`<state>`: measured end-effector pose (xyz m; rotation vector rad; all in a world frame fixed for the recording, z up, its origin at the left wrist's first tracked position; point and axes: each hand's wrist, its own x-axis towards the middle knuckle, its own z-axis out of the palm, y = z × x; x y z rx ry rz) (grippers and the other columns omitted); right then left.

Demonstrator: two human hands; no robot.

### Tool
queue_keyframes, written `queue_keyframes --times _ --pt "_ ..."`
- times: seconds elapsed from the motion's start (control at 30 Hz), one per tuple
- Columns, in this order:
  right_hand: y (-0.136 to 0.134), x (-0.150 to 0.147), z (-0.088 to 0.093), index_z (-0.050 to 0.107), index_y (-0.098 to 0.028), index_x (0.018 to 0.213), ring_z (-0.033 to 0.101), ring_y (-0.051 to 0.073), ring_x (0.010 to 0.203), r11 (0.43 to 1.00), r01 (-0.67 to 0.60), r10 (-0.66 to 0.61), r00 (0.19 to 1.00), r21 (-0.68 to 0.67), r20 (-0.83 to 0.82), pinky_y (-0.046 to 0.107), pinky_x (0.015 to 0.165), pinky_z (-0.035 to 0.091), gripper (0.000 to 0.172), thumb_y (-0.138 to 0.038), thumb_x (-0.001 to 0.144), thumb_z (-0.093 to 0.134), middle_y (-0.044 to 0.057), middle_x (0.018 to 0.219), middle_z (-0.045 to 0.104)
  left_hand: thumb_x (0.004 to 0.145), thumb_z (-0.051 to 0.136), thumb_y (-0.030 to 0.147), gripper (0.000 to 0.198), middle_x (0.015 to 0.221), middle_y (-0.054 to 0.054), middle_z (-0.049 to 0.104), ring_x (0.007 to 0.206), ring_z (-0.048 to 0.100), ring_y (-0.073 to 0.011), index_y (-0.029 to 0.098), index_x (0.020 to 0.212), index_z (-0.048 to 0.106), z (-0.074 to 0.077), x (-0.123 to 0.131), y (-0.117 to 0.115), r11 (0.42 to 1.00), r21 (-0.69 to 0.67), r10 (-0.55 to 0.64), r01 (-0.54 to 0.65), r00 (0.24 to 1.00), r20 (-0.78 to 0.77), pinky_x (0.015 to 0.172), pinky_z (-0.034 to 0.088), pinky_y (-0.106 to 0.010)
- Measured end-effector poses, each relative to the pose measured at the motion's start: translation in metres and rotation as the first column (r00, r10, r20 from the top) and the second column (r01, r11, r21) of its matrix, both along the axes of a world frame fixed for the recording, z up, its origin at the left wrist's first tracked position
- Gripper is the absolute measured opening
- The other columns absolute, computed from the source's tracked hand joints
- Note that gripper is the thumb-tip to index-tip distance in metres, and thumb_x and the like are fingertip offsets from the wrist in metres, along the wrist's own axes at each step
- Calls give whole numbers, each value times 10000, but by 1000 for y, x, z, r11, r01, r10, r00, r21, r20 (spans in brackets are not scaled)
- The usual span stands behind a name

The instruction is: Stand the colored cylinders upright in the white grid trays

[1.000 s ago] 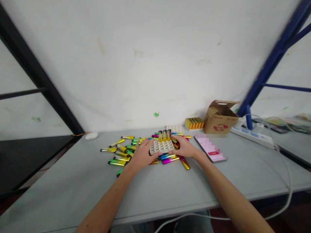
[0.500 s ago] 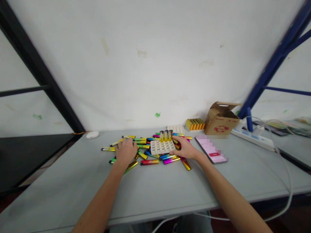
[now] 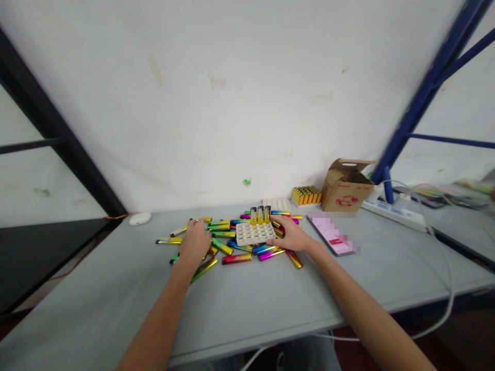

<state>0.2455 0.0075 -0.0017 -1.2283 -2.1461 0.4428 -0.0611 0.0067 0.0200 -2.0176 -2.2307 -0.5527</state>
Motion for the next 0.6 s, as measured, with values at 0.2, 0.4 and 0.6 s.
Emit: queue_keyframes --times 0.2,0.4,0.6 --pt "-2 0 2 478 -121 1354 483 342 1264 1000 20 -20 1000 -16 21 515 1058 361 829 -532 679 731 210 1378 504 818 495 164 394 1148 -165 623 1097 577 -291 117 1204 556 -3 -8 4 999 30 -30 29 999 14 932 464 -394" --pt "-2 0 3 482 -115 1341 485 324 1259 1000 -21 21 1000 7 17 500 1064 360 789 -509 700 721 198 1365 516 759 402 4 482 1139 -148 620 1052 597 -264 145 1188 569 0 -2 -2 997 81 -17 16 1000 13 901 476 -375" --pt "-3 -1 2 476 -109 1341 485 319 1256 1000 -9 9 1000 -1 -1 497 1061 363 789 -516 708 712 201 1366 512 811 358 18 465 1184 -164 592 1071 592 -276 123 1220 552 9 10 -7 983 184 -21 5 996 85 916 477 -396"
